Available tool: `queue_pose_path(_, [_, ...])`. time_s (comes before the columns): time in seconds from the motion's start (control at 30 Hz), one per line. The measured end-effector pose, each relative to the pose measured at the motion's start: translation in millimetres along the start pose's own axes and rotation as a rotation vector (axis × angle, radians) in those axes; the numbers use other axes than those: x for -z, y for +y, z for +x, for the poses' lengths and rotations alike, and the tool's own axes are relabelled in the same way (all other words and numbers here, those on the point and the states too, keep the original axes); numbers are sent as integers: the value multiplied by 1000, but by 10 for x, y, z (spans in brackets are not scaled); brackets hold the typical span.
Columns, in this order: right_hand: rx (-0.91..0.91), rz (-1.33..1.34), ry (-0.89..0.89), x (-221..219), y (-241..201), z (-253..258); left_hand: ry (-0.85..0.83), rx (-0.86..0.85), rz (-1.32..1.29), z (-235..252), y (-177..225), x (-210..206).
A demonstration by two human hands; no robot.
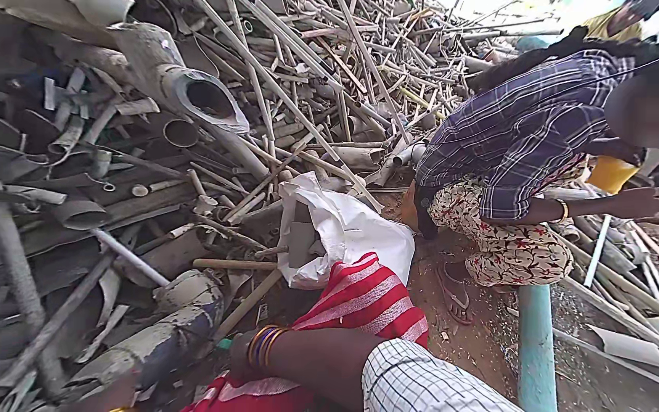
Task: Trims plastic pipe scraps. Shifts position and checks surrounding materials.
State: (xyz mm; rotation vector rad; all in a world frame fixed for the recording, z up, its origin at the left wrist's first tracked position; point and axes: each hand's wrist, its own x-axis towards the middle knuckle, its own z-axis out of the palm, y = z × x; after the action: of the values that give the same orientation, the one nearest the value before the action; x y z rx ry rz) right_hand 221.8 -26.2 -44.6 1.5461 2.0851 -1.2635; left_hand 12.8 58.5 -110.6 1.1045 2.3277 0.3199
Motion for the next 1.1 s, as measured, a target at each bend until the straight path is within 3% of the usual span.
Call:
queue_pose_path(0.1, [-148, 90, 14, -54, 18, 16, -65, 0, -2, -242, 98, 164])
queue_pose_path(0.23, [-262, -40, 5, -77, -32, 172, -165, 12, 44, -235, 157, 300])
queue_pose_path(0.33, [-309, -127, 74, -18, -110, 440, -289, -82, 54, -208, 204, 222])
queue_pose_path(0.43, [-353, 5, 75, -30, -47, 602, -383, -183, 114, -328, 376, 187])
queue_pose_path(0.57, [-311, 133, 63, 75, 19, 692, -342, -82, 73, -289, 407, 236])
queue_pose_path(0.73, [-274, 74, 241, 261, -272, 565, -316, -3, -25, -167, 387, 269])
queue_pose_path(0.9, [-388, 50, 18, 124, -119, 747, -285, 11, -42, -79, 353, 313])
queue_pose_path(1.0, [-376, 154, 164, 248, -179, 727, -293, -67, 51, -49, 391, 428])
queue_pose_path(1.1, [-219, 193, 294, 361, -377, 614, -335, -190, 155, 33, 345, 448])
